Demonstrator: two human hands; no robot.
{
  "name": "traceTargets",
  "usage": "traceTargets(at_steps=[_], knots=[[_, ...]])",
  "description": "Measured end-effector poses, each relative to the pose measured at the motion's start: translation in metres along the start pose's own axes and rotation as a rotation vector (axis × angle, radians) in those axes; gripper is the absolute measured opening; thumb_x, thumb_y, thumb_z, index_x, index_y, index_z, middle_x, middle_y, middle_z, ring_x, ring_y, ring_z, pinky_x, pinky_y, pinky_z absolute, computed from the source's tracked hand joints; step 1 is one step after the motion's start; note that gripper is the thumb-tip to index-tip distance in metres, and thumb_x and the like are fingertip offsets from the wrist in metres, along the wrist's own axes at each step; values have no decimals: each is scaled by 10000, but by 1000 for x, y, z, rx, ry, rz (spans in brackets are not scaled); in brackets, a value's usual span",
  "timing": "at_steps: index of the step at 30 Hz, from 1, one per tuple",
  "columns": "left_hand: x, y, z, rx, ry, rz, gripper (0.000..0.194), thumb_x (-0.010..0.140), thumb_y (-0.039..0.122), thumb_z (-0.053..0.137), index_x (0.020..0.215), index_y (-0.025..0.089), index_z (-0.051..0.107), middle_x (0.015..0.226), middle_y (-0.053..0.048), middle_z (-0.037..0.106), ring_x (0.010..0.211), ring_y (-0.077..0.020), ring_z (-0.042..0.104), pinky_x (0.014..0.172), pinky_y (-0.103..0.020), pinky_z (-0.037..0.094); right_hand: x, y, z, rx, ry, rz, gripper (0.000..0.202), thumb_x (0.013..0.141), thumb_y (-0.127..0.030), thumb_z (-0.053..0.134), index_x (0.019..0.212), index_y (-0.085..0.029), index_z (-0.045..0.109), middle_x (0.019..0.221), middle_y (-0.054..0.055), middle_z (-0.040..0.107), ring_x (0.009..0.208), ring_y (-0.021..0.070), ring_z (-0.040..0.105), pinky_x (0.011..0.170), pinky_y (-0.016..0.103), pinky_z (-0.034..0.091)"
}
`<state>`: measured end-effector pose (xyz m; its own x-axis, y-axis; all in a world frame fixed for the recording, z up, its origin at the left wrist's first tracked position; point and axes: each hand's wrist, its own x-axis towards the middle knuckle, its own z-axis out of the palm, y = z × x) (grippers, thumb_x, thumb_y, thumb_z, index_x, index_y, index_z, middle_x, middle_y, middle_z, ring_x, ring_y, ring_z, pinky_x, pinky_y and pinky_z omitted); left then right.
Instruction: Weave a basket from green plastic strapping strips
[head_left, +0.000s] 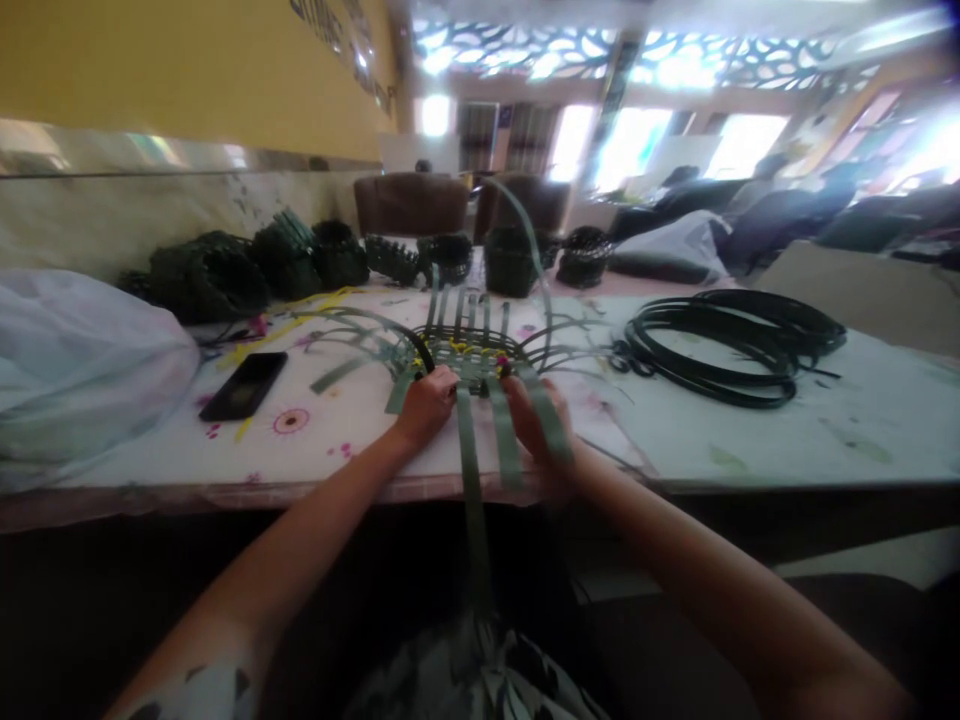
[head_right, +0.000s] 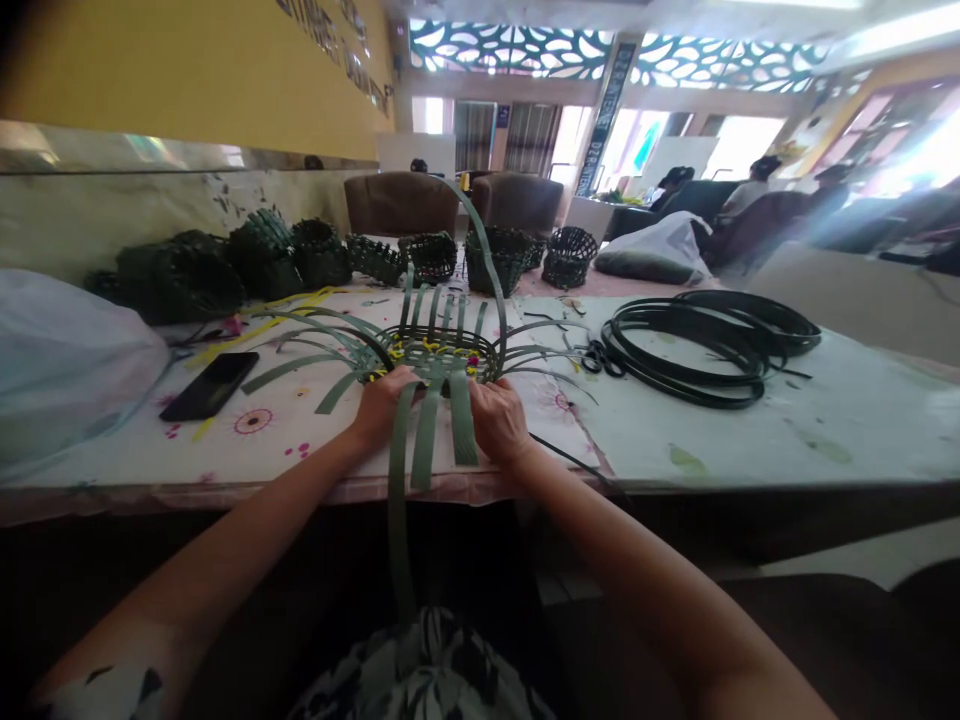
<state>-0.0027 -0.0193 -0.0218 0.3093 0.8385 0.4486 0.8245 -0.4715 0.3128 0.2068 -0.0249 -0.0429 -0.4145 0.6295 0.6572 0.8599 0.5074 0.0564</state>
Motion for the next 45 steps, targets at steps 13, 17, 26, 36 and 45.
traceTargets(at_steps=[13,17,26,36,45], knots=[[-30,2,-7,-138,42,210,366,923,45,420,1176,164,655,1206,-81,678,1128,-167,632,1026,-335,500,2,-7,-18,76,-404,4,259,832,-95,502,873,-151,751,763,76,734,676,165,631,640,286,331],[-34,17,-9,-359,200,172,353,935,55,427,1202,162,632,1143,-80,696,1084,-161,642,994,-336,515,2,-6,-18,118,-371,-13,233,835,-118,503,783,-139,729,702,78,714,618,156,602,619,277,343],[-29,31,-3,-589,306,20,236,917,152,533,1148,198,540,1173,-84,591,1145,-196,574,1042,-396,473,-5,2,-8,206,-244,-90,254,894,-156,484,806,-148,722,692,50,712,603,146,591,630,275,350],[6,34,-14,-122,-265,45,257,795,35,529,1004,183,552,1112,-97,625,1090,-251,591,991,-405,498,-9,6,-4,230,-180,-162,292,923,-153,456,746,-152,689,633,26,674,554,127,533,630,288,324],[12,24,8,-100,-322,-27,141,932,187,515,891,194,650,912,-39,722,855,-217,677,761,-315,503,-6,6,-3,216,-155,-175,353,973,-170,396,788,-143,696,612,16,667,550,139,566,623,302,345]])
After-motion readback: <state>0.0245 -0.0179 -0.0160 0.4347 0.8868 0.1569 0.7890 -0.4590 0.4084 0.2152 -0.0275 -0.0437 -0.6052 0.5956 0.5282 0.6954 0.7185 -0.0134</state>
